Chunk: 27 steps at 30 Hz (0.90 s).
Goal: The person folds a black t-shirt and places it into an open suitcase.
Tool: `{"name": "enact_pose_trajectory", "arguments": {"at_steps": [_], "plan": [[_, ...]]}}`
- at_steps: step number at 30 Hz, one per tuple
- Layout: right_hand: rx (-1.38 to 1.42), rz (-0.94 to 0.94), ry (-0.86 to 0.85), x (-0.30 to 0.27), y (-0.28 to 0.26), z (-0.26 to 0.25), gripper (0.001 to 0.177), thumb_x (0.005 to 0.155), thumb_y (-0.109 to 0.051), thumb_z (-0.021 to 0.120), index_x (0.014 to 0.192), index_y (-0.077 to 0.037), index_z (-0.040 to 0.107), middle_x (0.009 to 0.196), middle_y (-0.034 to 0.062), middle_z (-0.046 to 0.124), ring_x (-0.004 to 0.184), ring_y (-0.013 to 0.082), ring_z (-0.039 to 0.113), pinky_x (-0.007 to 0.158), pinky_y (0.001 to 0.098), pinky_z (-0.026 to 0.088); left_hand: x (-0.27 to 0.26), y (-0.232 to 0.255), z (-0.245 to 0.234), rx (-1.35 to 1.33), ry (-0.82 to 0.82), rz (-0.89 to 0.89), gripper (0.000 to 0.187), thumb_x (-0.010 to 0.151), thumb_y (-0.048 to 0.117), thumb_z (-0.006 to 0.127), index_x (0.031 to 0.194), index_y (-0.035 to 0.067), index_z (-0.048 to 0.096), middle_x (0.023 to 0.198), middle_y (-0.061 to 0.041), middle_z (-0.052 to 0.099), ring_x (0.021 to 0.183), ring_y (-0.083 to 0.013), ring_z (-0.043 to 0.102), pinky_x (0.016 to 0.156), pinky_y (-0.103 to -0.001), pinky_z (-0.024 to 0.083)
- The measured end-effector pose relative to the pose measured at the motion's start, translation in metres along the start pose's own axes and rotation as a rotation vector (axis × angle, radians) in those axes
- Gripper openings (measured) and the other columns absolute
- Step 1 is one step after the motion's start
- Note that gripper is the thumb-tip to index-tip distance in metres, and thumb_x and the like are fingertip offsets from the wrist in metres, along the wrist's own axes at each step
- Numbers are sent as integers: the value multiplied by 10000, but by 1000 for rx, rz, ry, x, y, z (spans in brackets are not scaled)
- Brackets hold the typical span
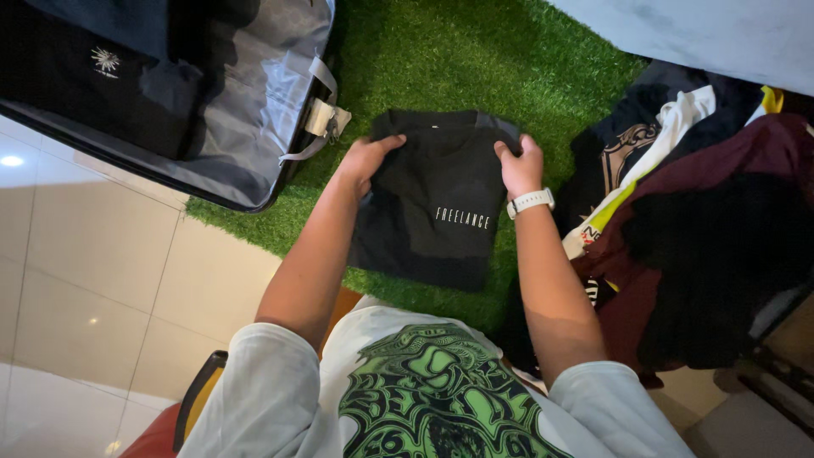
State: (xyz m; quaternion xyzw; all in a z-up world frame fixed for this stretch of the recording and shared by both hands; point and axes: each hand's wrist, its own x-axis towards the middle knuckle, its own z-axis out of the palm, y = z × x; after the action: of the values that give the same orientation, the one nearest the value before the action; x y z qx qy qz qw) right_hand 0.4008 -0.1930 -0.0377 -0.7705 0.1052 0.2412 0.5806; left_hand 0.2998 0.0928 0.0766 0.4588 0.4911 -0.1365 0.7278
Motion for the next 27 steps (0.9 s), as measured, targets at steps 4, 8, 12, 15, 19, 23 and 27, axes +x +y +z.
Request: {"name": "enact_pose_trajectory", "arguments": {"at_steps": [4, 8, 12, 15, 19, 23, 27], "plan": [[381, -85, -160, -17, -12, -12, 289, 969, -43, 688, 1234, -4, 580, 1181, 58, 678, 1065, 120, 631, 960, 299, 517, -1, -16, -5, 337, -4, 544, 291, 868, 118, 770, 1128, 13, 692, 936, -51, 730, 824, -133, 686, 758, -281, 555], [491, -224, -184, -47, -31, -31, 303, 997, -2, 665, 1284, -16, 570, 1236, 54, 661, 1137, 138, 613, 1036, 307, 476, -15, -21, -11, 390, -70, 739, 207, 889, 57, 776, 995, 43, 599, 840, 12, 600, 765, -79, 540, 691, -259, 460], [546, -303, -189, -96, -64, -55, 312, 1007, -20, 665, 1294, -32, 544, 1238, 51, 661, 1146, 146, 624, 1047, 320, 496, -56, -13, -21, 349, -157, 750, 232, 884, 17, 805, 959, 50, 588, 825, 34, 543, 757, -79, 475, 688, -259, 416], [542, -356, -153, -134, -83, -69, 350, 997, -58, 660, 1326, -49, 543, 1238, 37, 662, 1135, 121, 630, 1040, 292, 500, -91, 0, -29, 260, -371, 792, 278, 844, -14, 792, 1006, 64, 579, 985, 45, 579, 910, -66, 516, 833, -244, 442], [448, -477, -73, -178, -85, -89, 265, 1048, -120, 686, 1265, -27, 565, 1172, 31, 673, 1061, 97, 631, 984, 267, 511, -132, 8, -37, 262, -646, 751, 319, 806, -43, 764, 1053, 61, 590, 1121, 19, 565, 1065, -91, 563, 940, -257, 451], [363, -581, 12, -210, -68, -102, 245, 1050, -148, 744, 1169, -41, 558, 1100, 17, 664, 1006, 72, 611, 934, 249, 504, -164, 4, -41, 391, -643, 883, 271, 835, -83, 741, 1085, -1, 674, 1153, -28, 599, 1061, -110, 600, 917, -255, 480], [296, -649, 101, -247, -63, -116, 250, 1063, -136, 773, 1069, -22, 550, 1059, 58, 649, 949, 89, 587, 881, 248, 479, -192, 2, -47, 370, -542, 1017, 239, 814, -106, 751, 1030, -6, 723, 1011, -27, 634, 906, -109, 611, 760, -228, 470]]}}
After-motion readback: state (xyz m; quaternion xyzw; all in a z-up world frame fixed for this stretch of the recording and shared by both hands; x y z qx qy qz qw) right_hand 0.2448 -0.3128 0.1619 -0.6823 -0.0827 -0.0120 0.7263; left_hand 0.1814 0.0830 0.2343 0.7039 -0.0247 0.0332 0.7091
